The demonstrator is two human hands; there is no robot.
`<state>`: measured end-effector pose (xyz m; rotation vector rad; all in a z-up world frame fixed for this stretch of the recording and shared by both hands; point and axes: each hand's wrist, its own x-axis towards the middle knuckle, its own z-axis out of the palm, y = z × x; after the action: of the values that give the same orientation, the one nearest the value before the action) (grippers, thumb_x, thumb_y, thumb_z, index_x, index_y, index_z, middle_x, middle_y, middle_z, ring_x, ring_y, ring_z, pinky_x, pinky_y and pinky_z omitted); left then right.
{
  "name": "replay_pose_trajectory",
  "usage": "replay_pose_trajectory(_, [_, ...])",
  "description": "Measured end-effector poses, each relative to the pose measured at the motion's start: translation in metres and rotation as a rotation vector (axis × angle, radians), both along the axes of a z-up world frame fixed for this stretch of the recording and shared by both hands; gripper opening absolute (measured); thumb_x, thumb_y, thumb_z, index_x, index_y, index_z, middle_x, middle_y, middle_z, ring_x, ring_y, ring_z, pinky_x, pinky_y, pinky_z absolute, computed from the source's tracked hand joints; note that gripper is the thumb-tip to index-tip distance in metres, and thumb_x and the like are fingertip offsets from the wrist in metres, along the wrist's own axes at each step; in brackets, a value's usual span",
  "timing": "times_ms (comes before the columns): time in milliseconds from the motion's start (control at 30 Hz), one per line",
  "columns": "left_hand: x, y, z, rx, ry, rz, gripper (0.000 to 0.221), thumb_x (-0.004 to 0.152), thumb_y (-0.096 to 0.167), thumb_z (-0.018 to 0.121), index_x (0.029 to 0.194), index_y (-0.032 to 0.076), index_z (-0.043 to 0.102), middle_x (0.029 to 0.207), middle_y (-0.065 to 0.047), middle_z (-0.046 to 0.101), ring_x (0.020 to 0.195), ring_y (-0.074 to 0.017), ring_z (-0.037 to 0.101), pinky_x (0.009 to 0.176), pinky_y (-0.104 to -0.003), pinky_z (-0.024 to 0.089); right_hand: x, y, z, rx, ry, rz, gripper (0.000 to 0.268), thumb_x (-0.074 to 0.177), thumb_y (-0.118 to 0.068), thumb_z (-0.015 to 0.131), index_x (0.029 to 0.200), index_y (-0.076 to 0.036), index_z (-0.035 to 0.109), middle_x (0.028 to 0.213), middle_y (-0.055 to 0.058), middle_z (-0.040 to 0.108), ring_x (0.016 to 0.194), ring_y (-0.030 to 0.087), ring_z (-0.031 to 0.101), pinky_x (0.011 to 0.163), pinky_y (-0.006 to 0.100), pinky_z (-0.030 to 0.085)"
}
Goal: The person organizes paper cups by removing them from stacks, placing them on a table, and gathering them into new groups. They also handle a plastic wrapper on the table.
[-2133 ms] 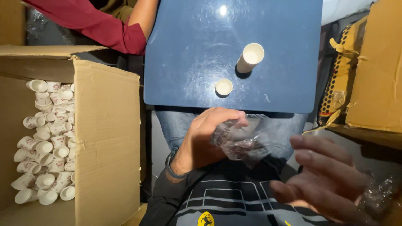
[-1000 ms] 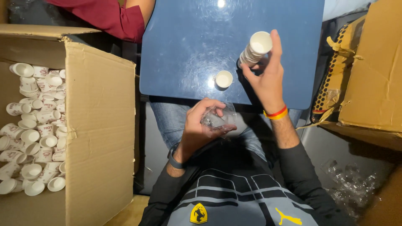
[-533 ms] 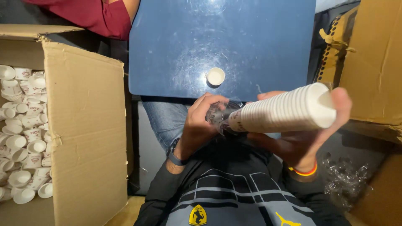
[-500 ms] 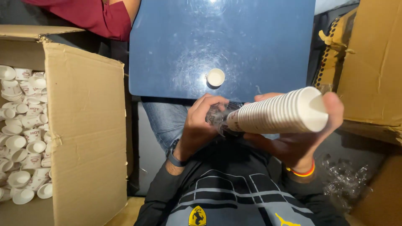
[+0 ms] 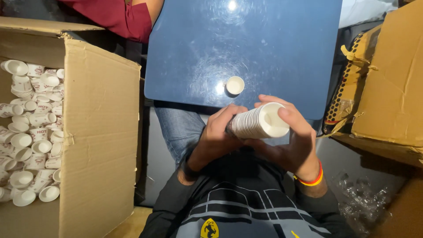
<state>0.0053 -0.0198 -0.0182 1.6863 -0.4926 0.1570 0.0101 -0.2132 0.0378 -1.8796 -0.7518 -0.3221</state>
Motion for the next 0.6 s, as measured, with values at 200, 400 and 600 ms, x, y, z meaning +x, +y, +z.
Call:
replay_pose_trajectory(200, [-0.001,0.001,-0.002,-0.033,0.075,-0.057,0.052,0.077,0.010,0.090,0.118,0.003,0.060,0.111,-0.012,0.070,0.101,-0.0264,0.074,0.087,-0.035,0.059,0.003,-0.006,0.006,-0.148,0.018,-0.014,0.066,0.077,-0.020,0.094,0.131,-0.012,0.057,0.136,0.020,0.059,0.133,0.041,0.062,0.111,0.048,0.056])
replay_pose_trajectory(400, [0.001,-0.002,0.002,-0.006,0.105,-0.056,0.057,0.071,0.015,0.093,0.117,0.002,0.062,0.110,-0.011,0.070,0.100,-0.0267,0.073,0.087,-0.035,0.058,0.003,-0.007,0.006,-0.158,0.021,0.008,0.054,0.080,-0.053,0.078,0.113,-0.010,0.070,0.142,0.021,0.055,0.142,0.044,0.053,0.109,0.049,0.052])
replay_pose_trajectory(600, [0.000,-0.004,0.004,-0.014,0.071,-0.059,0.047,0.079,0.016,0.090,0.114,0.003,0.063,0.109,-0.011,0.069,0.098,-0.0246,0.072,0.085,-0.034,0.059,0.005,0.002,0.018,-0.294,-0.046,0.020,0.059,0.077,-0.063,0.074,0.101,-0.010,0.066,0.148,0.026,0.050,0.147,0.053,0.041,0.114,0.055,0.046])
